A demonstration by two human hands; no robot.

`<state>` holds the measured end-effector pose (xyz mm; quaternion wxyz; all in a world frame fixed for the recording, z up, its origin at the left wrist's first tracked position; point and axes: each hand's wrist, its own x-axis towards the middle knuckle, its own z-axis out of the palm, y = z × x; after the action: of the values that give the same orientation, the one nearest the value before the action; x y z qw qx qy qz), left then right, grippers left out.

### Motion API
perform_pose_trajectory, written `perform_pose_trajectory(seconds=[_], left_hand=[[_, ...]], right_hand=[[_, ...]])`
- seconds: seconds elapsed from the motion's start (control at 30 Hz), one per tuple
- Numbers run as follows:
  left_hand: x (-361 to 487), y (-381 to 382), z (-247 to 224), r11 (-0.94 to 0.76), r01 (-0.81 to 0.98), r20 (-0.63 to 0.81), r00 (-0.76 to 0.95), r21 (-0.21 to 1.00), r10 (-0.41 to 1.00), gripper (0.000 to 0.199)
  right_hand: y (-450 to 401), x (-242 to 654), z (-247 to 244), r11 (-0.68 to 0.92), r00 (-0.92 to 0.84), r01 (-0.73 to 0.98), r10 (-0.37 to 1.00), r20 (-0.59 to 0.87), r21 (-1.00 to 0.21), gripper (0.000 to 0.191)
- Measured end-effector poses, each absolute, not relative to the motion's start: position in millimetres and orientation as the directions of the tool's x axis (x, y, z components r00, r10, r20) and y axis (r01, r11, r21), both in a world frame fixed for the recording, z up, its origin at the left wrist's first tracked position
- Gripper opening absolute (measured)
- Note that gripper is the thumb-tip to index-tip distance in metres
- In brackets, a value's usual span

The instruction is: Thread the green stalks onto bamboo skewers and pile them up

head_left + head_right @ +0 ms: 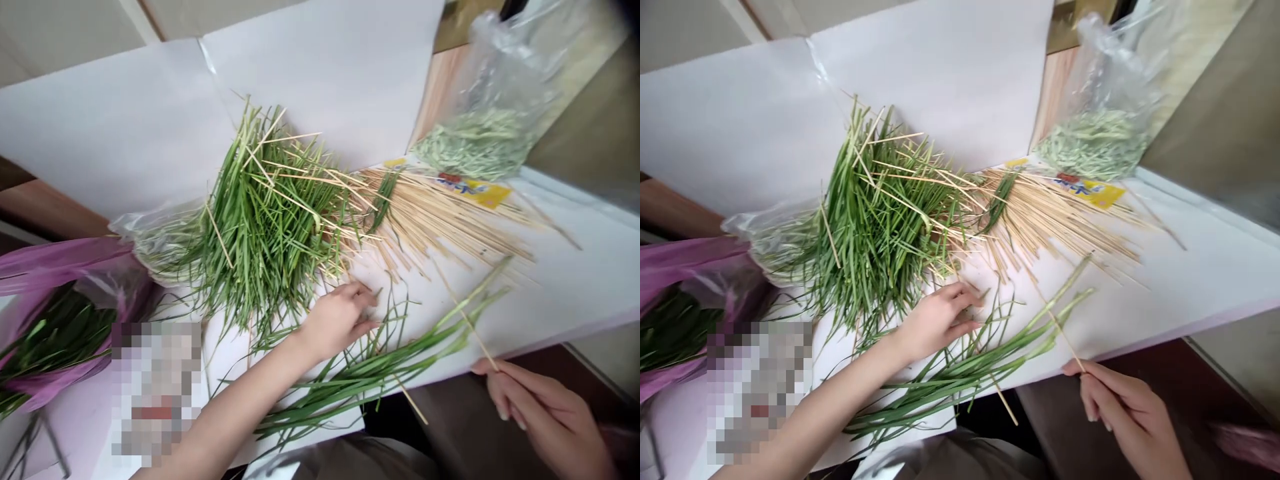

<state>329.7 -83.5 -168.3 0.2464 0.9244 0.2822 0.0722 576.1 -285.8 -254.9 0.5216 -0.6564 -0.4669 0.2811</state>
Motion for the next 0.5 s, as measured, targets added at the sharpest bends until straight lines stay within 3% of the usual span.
perform_pose_trajectory(seconds=[0.1, 0.23, 0.4, 0.5], left_hand=[[333.3, -85.0, -169.2, -0.737, 0.512, -0.026, 0.828, 0.441, 0.56, 0.023], [338.8, -85.1, -164.9, -0.72, 0.505, -0.024, 0.826, 0.477, 0.563, 0.007], [339.9, -78.4, -159.1, -0.623, 0.54, 0.006, 0.753, 0.566, 0.658, 0.01], [339.8, -75.9, -158.4, -0.6, 0.576, 0.018, 0.713, 0.555, 0.701, 0.018]], right_hand=[[-283.8, 577.1, -253.9, 0.061, 0.288, 0.269, 0.947, 0.14, -0.961, 0.02], [-282.8, 576.0, -253.2, 0.052, 0.277, 0.272, 0.952, 0.13, -0.961, 0.022], [-280.4, 568.3, -248.6, -0.006, 0.341, 0.226, 0.937, 0.073, -0.974, 0.025], [-278.8, 565.3, -245.9, -0.003, 0.336, 0.209, 0.939, 0.069, -0.978, 0.026]])
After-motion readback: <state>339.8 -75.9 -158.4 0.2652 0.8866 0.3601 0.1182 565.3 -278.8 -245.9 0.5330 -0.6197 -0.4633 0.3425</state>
